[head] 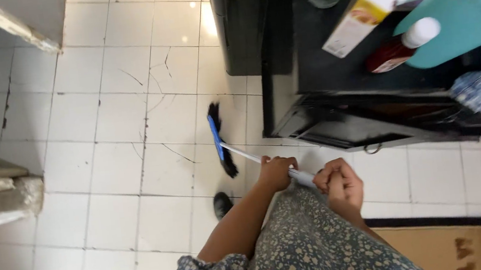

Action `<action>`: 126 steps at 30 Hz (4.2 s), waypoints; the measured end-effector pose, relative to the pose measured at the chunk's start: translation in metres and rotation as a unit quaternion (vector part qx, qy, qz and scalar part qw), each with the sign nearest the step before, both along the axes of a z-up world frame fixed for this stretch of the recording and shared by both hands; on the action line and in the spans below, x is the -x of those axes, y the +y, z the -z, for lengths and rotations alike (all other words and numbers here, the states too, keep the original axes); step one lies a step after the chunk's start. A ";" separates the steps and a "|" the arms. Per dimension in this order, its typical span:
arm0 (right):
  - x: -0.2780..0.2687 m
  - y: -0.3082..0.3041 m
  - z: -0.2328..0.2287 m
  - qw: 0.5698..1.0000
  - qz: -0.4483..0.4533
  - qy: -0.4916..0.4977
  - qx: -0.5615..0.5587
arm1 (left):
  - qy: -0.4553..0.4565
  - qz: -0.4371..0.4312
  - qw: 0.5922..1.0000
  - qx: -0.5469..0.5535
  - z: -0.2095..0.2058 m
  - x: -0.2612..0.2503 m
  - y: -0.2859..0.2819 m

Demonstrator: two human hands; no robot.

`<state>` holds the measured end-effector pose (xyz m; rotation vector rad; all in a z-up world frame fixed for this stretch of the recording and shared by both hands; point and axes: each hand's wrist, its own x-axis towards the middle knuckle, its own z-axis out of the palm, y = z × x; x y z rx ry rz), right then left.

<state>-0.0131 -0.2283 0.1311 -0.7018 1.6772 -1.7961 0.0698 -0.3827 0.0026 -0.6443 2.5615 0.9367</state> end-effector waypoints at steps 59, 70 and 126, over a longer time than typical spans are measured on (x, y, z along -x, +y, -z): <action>-0.192 -0.265 -0.187 0.851 -0.477 0.214 -0.045 | 0.265 -0.316 0.894 -0.177 -0.118 -0.261 -0.164; -0.168 -0.351 -0.144 0.822 -0.551 0.135 -0.050 | 0.231 -0.422 0.866 -0.134 -0.047 -0.232 -0.220; 0.013 -0.531 -0.074 0.797 -0.602 0.011 -0.051 | 0.185 -0.504 0.842 -0.053 -0.044 -0.090 -0.363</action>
